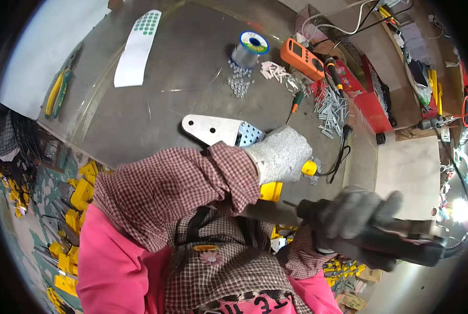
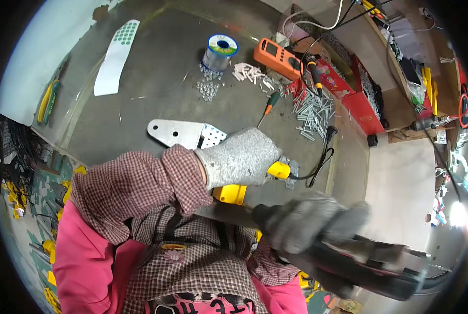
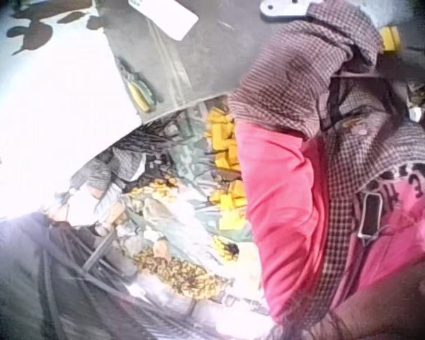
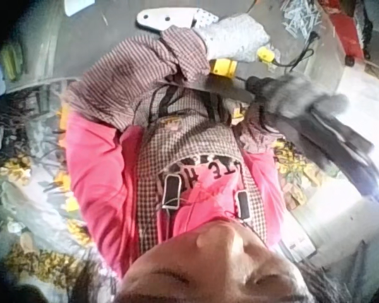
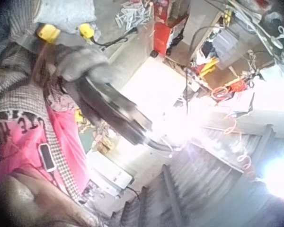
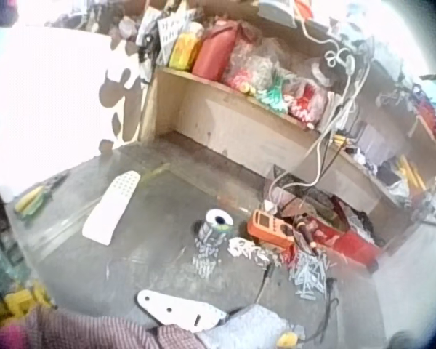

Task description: The person fastens a component to a metal plate using an electric screwdriver, sorts pins and small plastic parts on the workbench, and solders wires to electronic components using a soldering iron before twisting the wires by hand.

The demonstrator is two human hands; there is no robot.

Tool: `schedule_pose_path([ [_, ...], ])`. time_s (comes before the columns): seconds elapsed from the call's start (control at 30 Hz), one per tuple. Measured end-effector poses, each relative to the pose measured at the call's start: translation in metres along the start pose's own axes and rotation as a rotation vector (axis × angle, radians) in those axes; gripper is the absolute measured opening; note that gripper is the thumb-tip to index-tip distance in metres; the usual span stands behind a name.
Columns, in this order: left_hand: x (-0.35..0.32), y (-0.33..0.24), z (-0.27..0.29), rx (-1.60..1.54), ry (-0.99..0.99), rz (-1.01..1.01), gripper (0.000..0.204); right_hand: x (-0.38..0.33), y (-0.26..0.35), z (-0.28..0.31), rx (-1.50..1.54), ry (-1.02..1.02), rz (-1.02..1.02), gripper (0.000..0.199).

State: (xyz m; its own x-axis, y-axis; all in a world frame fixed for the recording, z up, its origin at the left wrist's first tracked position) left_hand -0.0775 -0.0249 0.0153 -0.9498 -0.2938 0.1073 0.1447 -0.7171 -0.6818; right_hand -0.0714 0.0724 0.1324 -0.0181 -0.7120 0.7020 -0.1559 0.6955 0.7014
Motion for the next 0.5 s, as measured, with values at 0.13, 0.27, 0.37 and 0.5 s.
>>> schedule_pose_path([
  [0.13,0.004,0.005,-0.007,0.022,0.056,0.058,0.029,0.004,-0.062,-0.009,0.306,0.474,-0.154,0.048],
  [0.27,0.005,0.008,-0.014,-0.016,0.132,0.097,0.035,-0.006,-0.071,-0.026,0.656,0.829,-0.226,0.033],
  [0.37,0.006,0.005,-0.011,-0.047,0.094,0.082,0.045,-0.007,-0.06,-0.026,0.52,0.737,-0.239,0.031],
  [0.5,0.0,-0.005,0.007,-0.073,0.001,0.063,0.062,-0.019,-0.047,0.006,0.098,0.168,-0.237,0.051],
])
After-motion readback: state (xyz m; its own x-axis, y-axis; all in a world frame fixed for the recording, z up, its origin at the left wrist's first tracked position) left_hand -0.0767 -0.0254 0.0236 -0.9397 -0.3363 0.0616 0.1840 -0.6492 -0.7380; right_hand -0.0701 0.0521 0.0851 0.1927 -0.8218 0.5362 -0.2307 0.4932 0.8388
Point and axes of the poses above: each hand's wrist, its own x-axis towards the middle knuckle, its own z-axis out of the back of the hand, y = z × x, the point moved 9 cm from there along x, towards the middle knuckle, and after that the axes turned 12 degrees about -x, right-handed, at the moved point
